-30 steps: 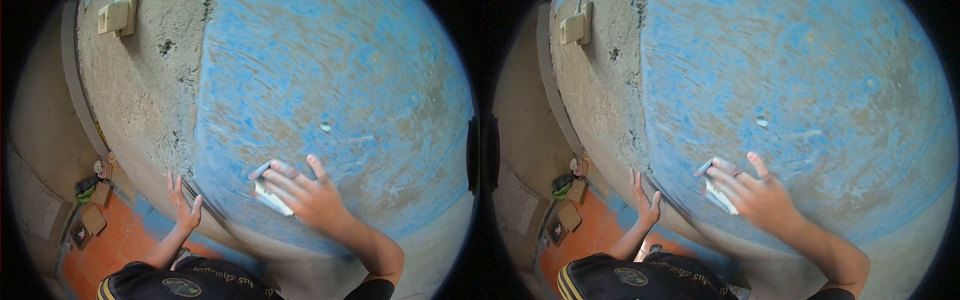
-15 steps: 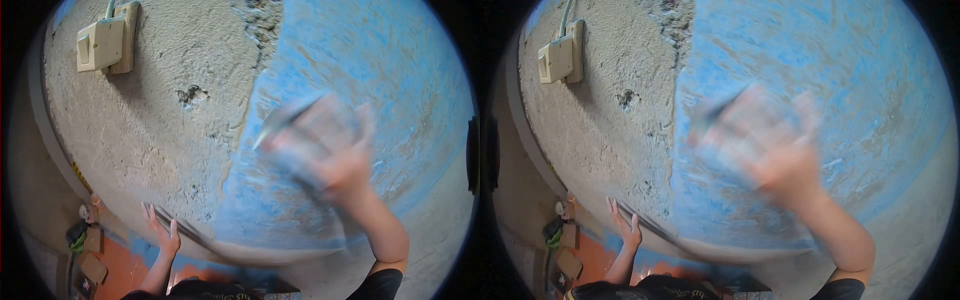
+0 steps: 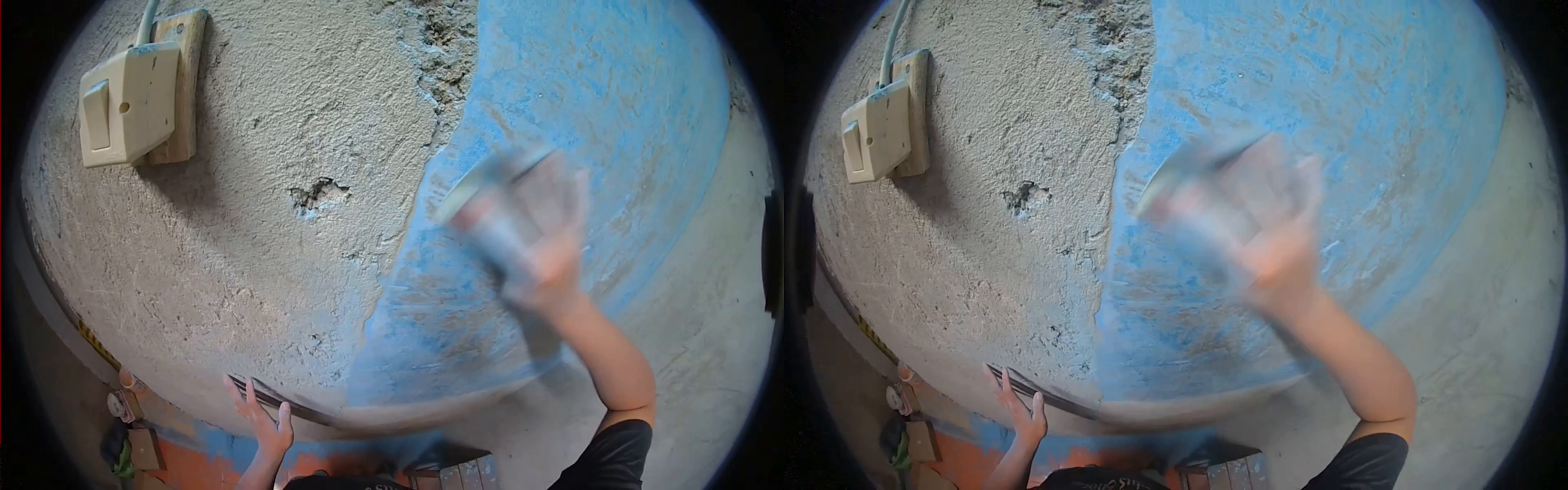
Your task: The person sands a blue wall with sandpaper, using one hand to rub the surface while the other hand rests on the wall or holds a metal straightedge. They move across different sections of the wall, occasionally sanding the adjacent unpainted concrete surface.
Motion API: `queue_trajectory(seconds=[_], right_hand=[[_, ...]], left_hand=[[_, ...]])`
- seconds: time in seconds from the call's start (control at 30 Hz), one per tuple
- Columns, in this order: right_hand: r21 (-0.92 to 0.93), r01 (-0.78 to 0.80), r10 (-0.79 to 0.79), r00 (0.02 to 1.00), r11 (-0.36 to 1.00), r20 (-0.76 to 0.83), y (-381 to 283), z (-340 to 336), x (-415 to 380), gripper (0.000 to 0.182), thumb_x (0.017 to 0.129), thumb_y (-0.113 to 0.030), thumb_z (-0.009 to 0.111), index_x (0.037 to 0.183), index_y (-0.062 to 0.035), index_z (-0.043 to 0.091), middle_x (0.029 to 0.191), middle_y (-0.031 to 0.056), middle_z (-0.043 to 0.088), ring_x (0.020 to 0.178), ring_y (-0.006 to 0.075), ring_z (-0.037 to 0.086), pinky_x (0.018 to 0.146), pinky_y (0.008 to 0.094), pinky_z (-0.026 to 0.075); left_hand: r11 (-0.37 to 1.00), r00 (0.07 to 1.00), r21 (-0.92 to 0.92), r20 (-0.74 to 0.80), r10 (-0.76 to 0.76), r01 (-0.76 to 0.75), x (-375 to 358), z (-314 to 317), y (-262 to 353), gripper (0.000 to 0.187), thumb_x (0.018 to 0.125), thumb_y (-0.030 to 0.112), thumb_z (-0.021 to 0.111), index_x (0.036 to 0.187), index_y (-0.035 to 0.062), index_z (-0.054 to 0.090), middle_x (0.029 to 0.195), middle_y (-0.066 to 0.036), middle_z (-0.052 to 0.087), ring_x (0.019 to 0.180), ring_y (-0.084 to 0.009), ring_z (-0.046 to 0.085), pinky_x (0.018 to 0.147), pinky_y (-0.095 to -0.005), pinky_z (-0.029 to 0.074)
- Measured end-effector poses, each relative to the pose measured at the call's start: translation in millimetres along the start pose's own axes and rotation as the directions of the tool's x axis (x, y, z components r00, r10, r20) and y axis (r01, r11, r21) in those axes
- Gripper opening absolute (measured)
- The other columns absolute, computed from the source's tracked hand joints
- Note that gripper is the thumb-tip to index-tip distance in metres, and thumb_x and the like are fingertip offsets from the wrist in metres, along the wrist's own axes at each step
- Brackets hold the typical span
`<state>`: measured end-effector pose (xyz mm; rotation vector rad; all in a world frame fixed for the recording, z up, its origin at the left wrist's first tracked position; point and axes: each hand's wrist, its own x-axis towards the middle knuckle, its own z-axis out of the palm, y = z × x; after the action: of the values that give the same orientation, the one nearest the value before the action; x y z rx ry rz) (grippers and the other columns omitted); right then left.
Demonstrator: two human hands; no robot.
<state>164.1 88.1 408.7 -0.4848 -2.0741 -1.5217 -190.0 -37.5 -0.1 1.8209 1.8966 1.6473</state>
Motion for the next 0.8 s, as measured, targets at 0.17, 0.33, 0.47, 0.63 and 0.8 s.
queue_trajectory(seconds=[0.17, 0.33, 0.47, 0.63, 0.8], right_hand=[[0.086, 0.208, -0.220, 0.960, 0.974, 0.172, -35, -6, -8, 0.039, 0.092, -0.021, 0.060, 0.128, -0.0308, 0.069, 0.143, 0.0031, 0.062, 0.145, 0.0235, 0.046, 0.114, 0.0639, 0.029], [0.041, 0.031, -0.039, 0.978, 0.999, 0.207, -53, -16, 2, 0.038, 0.096, -0.025, 0.059, 0.133, -0.0305, 0.066, 0.139, -0.0072, 0.063, 0.133, 0.0128, 0.055, 0.111, 0.0635, 0.034], [0.108, 0.262, -0.279, 0.940, 0.959, 0.195, -57, -11, -13, 0.041, 0.095, -0.023, 0.059, 0.135, -0.0287, 0.066, 0.141, -0.0014, 0.062, 0.135, 0.0168, 0.055, 0.113, 0.0658, 0.028], [-0.007, -0.333, 0.329, 0.932, 0.943, -0.152, 5, -13, 29, 0.051, 0.091, -0.014, 0.057, 0.140, -0.0268, 0.063, 0.146, 0.0062, 0.060, 0.141, 0.0300, 0.050, 0.118, 0.0645, 0.019], [0.106, 0.241, -0.263, 0.909, 0.965, 0.323, -67, -9, -19, 0.067, 0.086, -0.023, 0.069, 0.150, -0.0332, 0.052, 0.154, 0.0025, 0.053, 0.146, 0.0289, 0.044, 0.117, 0.0614, 0.027]], left_hand=[[1.000, 0.999, -0.001, -0.044, 0.026, -0.026, 6, 6, -2, 0.084, 0.094, 0.027, 0.063, 0.160, -0.0001, 0.018, 0.166, -0.036, -0.004, 0.154, -0.0538, 0.002, 0.120, -0.0647, 0.007], [0.998, 0.998, -0.025, -0.033, 0.051, -0.052, 3, 5, -7, 0.087, 0.093, 0.028, 0.065, 0.160, 0.0003, 0.017, 0.165, -0.038, -0.003, 0.153, -0.0552, 0.001, 0.119, -0.0663, 0.006], [0.999, 0.999, -0.027, 0.005, 0.040, -0.040, 3, -2, -9, 0.087, 0.093, 0.029, 0.064, 0.160, -0.0010, 0.017, 0.165, -0.038, -0.002, 0.153, -0.0548, 0.002, 0.119, -0.0657, 0.007], [0.996, 0.996, 0.016, 0.034, 0.085, -0.086, -1, -4, -20, 0.085, 0.094, 0.028, 0.063, 0.158, -0.0038, 0.018, 0.165, -0.037, -0.001, 0.153, -0.0542, 0.005, 0.120, -0.0638, 0.007], [0.996, 0.996, 0.026, -0.019, 0.087, -0.086, -2, 6, -22, 0.088, 0.094, 0.034, 0.065, 0.160, -0.0002, 0.017, 0.165, -0.037, 0.000, 0.153, -0.0553, 0.004, 0.118, -0.0669, 0.009]])
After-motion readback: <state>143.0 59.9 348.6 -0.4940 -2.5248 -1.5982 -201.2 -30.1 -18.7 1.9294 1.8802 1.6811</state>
